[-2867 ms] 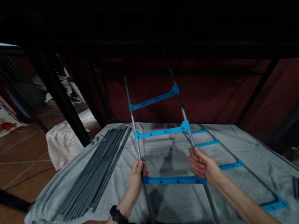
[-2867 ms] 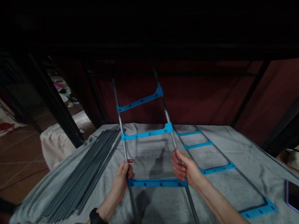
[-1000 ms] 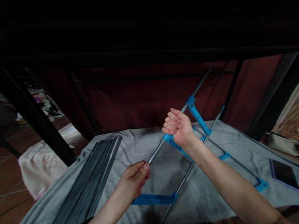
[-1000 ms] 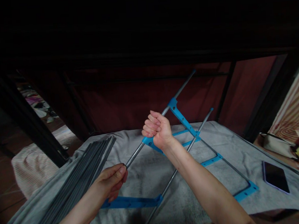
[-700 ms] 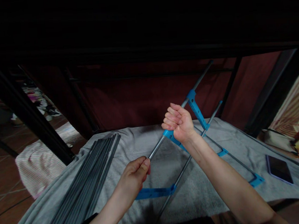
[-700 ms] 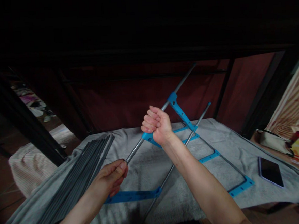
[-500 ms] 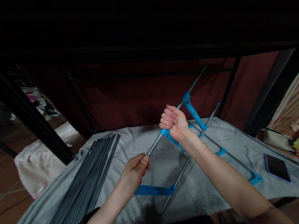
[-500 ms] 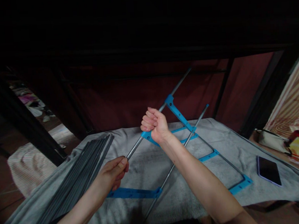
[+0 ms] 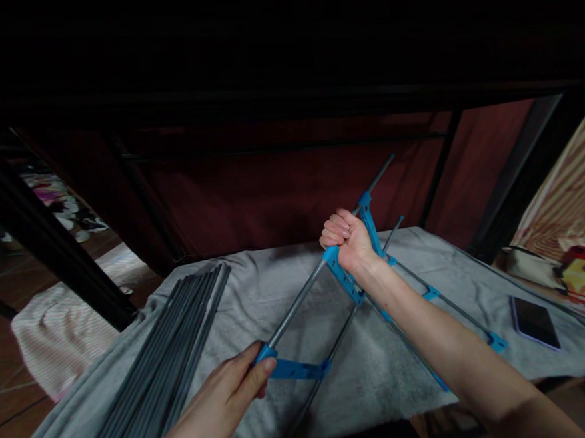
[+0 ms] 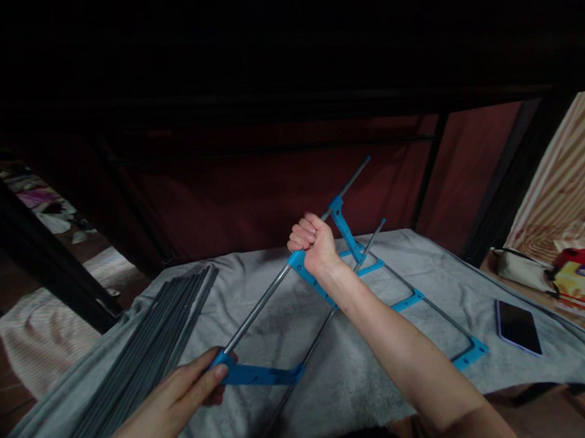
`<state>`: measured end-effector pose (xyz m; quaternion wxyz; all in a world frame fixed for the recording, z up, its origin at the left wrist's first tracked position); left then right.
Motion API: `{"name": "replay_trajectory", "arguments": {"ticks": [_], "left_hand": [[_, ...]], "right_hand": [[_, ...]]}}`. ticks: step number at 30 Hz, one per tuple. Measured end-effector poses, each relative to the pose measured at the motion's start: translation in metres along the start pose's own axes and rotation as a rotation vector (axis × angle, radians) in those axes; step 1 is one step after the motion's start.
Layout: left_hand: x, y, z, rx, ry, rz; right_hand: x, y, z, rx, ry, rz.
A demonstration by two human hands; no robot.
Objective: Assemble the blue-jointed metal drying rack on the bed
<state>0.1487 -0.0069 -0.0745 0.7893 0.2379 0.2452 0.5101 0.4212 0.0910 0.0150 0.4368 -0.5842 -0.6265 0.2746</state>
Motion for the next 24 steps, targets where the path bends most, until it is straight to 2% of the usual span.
{"name": "replay_trajectory", "arguments": {"ticks": [3,5,6,11,16,24], "left_hand": [[-0.007,-0.007,-0.023,-0.085,0.125,0.139],[-0.008,-0.006,-0.028,-0.138,0.138,0.237],[-0.008,-0.005,-0.027,-0.152,0.128,0.242],[-0.01,-0.008,-0.012,-0.204,0.08,0.062],[-0.015,-0.016,-0.009,-0.248,0.114,0.088],[-0.015,-0.022,-0.014,-0.25,0.093,0.084]], "right_hand": [[-0.003,0.0,0.007,-0.016,-0.004,0.018],[-0.007,-0.002,0.014,-0.05,-0.036,0.0],[-0.008,-0.003,0.016,-0.067,-0.049,-0.012],[-0.014,0.0,0.022,-0.061,-0.053,-0.038],[-0.017,0.0,0.021,-0.057,-0.058,-0.074],[-0.018,-0.006,0.018,-0.083,-0.083,-0.141]]}}
Point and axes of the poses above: each hand's wrist, its own x-axis towards the middle knuckle, its own y-axis out of the back of the hand, z = x × y, the point moved 3 cm from there along x, towards the middle knuckle, and after that the axes turned 8 degrees about y, right-handed, at the moved point
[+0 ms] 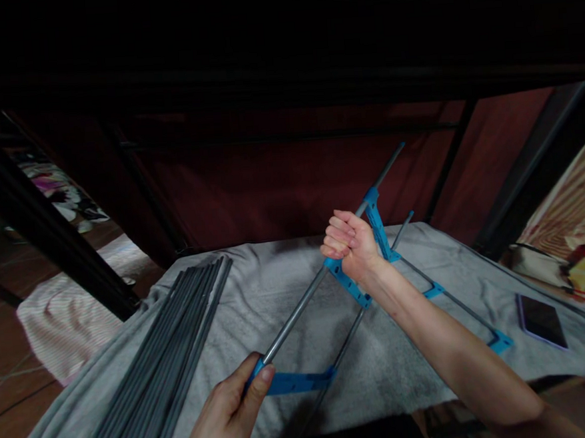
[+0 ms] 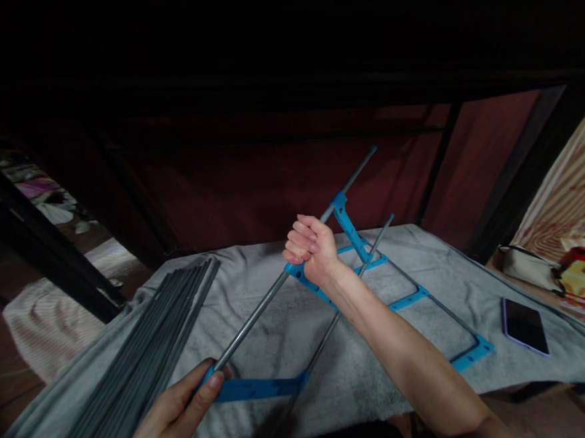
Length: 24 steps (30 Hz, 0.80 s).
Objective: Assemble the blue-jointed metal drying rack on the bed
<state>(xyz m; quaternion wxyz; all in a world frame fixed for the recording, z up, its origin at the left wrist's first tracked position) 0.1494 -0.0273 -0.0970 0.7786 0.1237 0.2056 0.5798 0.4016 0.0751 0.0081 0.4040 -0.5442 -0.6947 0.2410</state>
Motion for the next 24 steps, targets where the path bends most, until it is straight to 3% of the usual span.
{"name": "replay_trajectory", "arguments": {"ticks": [9,14,16,19,22,24], "left_hand": [[0.02,0.002,0.013,-0.086,-0.012,0.024],[0.045,0.007,0.016,-0.275,0.182,-0.12],[0.048,0.009,0.016,-0.327,0.247,-0.144],[0.053,0.012,0.012,-0.403,0.233,-0.139],[0.066,0.011,-0.006,-0.492,0.196,-0.13],[0.079,0.006,-0.021,-0.555,0.186,-0.12]], "right_hand": [[0.015,0.0,-0.007,-0.027,-0.002,0.054],[0.051,0.016,-0.006,-0.084,-0.024,0.159],[0.066,0.02,-0.018,-0.181,0.013,0.182],[0.071,0.027,-0.039,-0.407,0.056,0.175],[0.047,0.048,-0.053,-0.713,0.24,0.164],[0.02,0.077,-0.05,-0.927,0.359,0.212]]}}
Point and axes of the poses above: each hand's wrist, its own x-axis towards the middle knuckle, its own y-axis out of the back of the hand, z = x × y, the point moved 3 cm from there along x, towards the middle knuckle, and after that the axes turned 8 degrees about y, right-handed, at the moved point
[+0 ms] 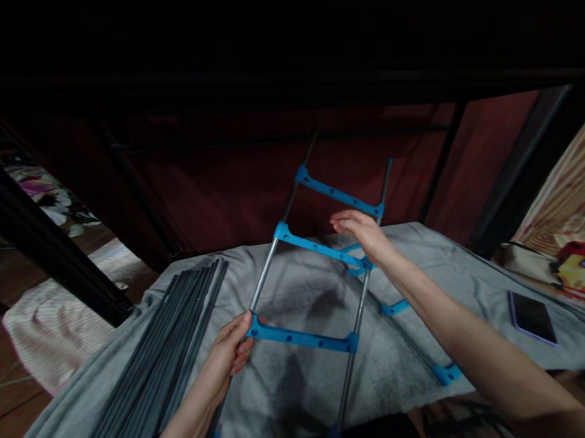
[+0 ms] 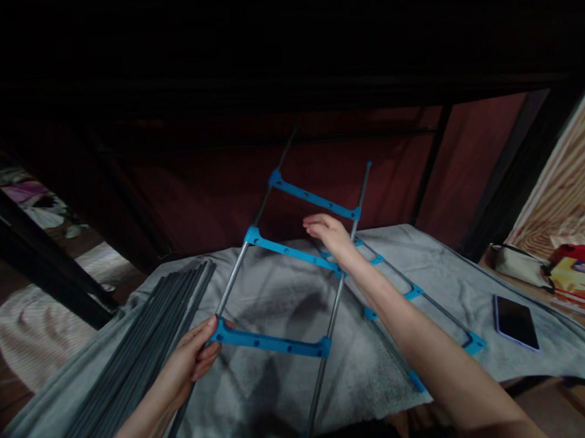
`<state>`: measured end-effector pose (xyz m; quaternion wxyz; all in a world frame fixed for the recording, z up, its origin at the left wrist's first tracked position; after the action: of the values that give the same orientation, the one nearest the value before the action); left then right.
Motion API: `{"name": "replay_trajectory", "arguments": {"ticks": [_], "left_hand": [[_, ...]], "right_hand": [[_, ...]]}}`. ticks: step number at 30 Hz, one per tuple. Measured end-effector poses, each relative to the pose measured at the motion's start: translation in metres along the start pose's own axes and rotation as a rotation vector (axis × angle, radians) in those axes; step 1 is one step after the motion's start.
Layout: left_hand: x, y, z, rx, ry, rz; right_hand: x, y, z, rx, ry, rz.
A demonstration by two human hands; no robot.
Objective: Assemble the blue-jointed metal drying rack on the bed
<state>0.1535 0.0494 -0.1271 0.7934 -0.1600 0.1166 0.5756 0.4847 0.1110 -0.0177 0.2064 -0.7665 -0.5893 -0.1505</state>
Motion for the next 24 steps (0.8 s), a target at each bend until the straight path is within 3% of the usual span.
{"name": "replay_trajectory", "arguments": {"ticks": [2,4,7,9,13,18,21,24], "left_hand": [[0.015,0.003,-0.014,-0.071,0.005,0.018],[0.027,0.002,-0.029,-0.15,0.032,0.038],[0.038,-0.009,-0.053,-0.281,0.076,0.033],[0.041,-0.021,-0.07,-0.355,0.09,0.028],[0.04,-0.052,-0.11,-0.404,0.085,0.095],[0.034,-0.077,-0.161,-0.309,0.12,0.224],[0.037,-0.069,-0.177,-0.189,0.22,0.224],[0.048,-0.043,-0.16,-0.018,0.134,0.365]], "right_hand": [[-0.031,0.027,0.031,-0.2,0.049,0.123],[-0.064,0.052,0.069,-0.35,-0.031,0.249],[-0.107,0.07,0.123,-0.329,-0.337,0.224],[-0.125,0.07,0.142,-0.262,-0.445,0.149],[-0.136,0.063,0.148,-0.068,-0.531,0.09],[-0.126,0.06,0.148,-0.257,-0.436,0.049],[-0.118,0.063,0.152,-0.297,-0.441,-0.036],[-0.101,0.07,0.146,-0.361,-0.432,-0.099]]}}
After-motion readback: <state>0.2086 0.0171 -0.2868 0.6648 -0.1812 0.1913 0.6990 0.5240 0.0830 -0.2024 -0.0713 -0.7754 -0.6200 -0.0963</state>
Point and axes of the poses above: each hand's wrist, its own x-axis towards the middle knuckle, its own y-axis out of the back of the hand, z = x × y, the point moved 3 cm from there along x, towards the middle knuckle, and after that the axes turned 8 degrees about y, right-handed, at the moved point
